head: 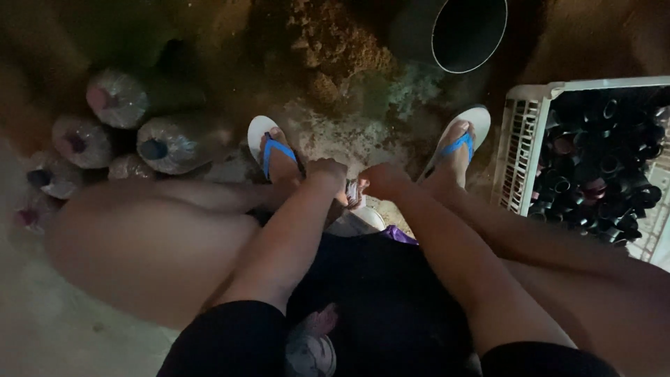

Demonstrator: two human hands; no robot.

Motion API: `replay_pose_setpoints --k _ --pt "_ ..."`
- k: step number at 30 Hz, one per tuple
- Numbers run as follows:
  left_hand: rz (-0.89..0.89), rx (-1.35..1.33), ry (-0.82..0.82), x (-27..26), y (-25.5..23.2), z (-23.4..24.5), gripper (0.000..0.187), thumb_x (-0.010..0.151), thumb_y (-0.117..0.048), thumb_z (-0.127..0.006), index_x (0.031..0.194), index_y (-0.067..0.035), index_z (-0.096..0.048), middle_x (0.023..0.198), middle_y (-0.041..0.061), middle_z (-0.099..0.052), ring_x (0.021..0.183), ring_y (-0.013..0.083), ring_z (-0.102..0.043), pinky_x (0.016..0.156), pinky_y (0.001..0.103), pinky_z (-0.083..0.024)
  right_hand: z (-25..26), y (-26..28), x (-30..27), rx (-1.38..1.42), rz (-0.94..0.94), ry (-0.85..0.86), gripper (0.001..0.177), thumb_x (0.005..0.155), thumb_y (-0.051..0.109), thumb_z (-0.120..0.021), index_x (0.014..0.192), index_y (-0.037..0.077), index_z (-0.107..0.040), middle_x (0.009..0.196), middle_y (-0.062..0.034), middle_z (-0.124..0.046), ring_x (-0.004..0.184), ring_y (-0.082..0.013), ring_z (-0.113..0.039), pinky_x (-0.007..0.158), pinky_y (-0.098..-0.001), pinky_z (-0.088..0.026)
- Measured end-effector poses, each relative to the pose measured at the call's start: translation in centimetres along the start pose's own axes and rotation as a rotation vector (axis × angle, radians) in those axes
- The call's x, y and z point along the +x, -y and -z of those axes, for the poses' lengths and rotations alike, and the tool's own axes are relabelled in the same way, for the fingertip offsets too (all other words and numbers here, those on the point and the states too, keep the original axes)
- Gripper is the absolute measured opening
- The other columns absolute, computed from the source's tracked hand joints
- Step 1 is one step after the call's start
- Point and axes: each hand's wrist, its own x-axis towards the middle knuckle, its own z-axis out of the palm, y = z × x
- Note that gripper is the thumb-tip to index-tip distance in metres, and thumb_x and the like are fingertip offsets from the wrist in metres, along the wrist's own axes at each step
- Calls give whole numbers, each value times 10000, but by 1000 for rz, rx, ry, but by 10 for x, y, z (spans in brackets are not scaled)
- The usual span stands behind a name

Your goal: The person uses a grey plastic cylinder to scoop soil and fill clear plastic bags, compacting the soil inside the bags by hand before setting them aside on the floor.

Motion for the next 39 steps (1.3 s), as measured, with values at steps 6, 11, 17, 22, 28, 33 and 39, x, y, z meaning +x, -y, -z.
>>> replay_pose_setpoints --k 6,11,17,22,28,33,39 --pt "-60 -1 99 2 8 8 607 892 -573 -699 1351 -177 -669 1495 177 -549 1380 436 -499 1186 670 -353 -7 2 0 54 38 64 292 954 523 -571 1120 345 -731 1129 18 -755 1090 -319 -700 903 -471 -557" --pt "0 -60 167 -6 5 20 618 939 -481 -692 1425 -110 -603 1495 185 -539 1389 420 -495 1191 638 -359 18 24 -11 122 1 140 290 915 497 -599 1117 341 -737 1119 -39 -770 1089 -359 -698 914 -497 -573" --pt "9 -184 46 27 3 -6 414 931 -403 -689 1212 -101 -718 1270 168 -688 1211 413 -632 1061 635 -516 30 38 -11 25 64 193 328 935 405 -604 1187 248 -745 1178 -100 -754 1111 -395 -691 931 -543 -567" --pt "66 -210 67 -14 -10 7 479 932 -444 -635 1282 -120 -672 1336 154 -647 1250 393 -611 1063 600 -515 10 31 1 19 -31 185 360 953 459 -577 1132 214 -770 1112 -64 -775 1052 -358 -721 878 -519 -579" --pt "150 -233 90 -63 -28 30 580 932 -505 -554 1388 -149 -604 1435 134 -586 1308 363 -580 1067 549 -514 14 27 -3 -7 -22 213 294 939 425 -583 1120 289 -770 1093 -53 -775 1045 -370 -713 885 -523 -584" --pt "192 -296 65 -62 -24 19 651 971 -466 -567 1493 -83 -502 1551 181 -470 1393 376 -500 1154 537 -442 46 -1 5 155 29 8 334 1010 314 -551 1197 145 -770 1176 -149 -756 1099 -454 -676 934 -575 -552" --pt "-132 -220 -79 -55 -27 27 809 994 -693 -362 1545 -103 -417 1500 215 -525 1325 418 -559 1077 638 -470 63 -17 -8 292 41 -145 234 980 267 -627 1116 164 -787 1136 -166 -752 1139 -462 -652 991 -610 -528"
